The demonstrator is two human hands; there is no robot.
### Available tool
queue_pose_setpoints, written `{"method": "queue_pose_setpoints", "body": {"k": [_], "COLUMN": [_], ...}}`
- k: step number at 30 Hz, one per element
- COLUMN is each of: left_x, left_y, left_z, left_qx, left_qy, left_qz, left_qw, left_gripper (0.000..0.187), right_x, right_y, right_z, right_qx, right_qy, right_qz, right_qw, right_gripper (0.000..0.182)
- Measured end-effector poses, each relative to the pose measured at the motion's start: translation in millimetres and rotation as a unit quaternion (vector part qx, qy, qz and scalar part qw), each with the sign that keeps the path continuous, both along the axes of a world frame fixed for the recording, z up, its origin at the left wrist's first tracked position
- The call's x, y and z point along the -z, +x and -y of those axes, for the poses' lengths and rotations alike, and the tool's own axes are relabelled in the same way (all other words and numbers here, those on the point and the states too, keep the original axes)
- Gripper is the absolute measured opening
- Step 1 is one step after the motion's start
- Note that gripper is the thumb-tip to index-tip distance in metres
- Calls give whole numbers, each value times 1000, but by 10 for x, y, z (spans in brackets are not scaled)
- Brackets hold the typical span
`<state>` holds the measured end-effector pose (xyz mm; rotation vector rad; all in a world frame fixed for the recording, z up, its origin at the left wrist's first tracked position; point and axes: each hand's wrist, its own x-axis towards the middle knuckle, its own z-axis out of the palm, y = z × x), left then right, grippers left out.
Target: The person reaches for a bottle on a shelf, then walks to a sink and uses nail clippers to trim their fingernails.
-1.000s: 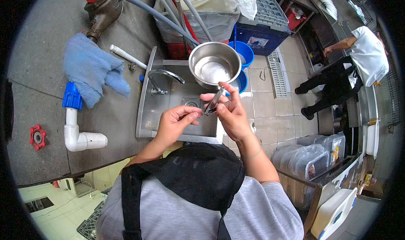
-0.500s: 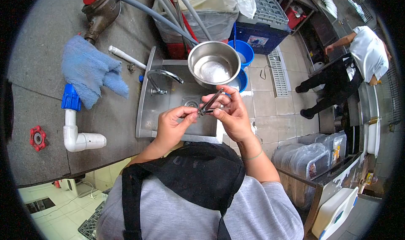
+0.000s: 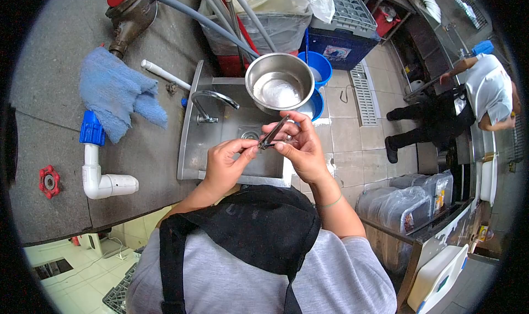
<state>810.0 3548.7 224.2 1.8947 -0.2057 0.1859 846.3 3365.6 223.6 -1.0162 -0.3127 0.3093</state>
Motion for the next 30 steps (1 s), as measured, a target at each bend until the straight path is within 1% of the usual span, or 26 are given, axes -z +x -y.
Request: {"method": "queue_pose_setpoints", "body": {"k": [9, 15, 18, 21, 30], "left_x": [28, 83, 112, 118, 136], "left_y": [16, 30, 26, 31, 42], "left_z": [-11, -27, -5, -19, -33], "left_qx": [2, 23, 28, 41, 58], "left_qy": [-21, -78, -148, -180, -222], "left_qz": [-28, -76, -108, -134, -163], "left_qw": [999, 994, 983, 974, 959], "left_gripper": [13, 12, 12, 11, 12], "right_x": [21, 4, 32, 20, 18], "right_y": [23, 22, 32, 26, 17], "right_z": [-4, -13, 0, -2, -4], "right_qx": [-5, -8, -10, -10, -9], "right_qy": [-7, 2, -4, -3, -4], "right_qz": [-9, -10, -3, -5, -5], "right_qw": [1000, 1000, 1000, 1000, 1000], "right_gripper": [59, 58, 58, 58, 57]}}
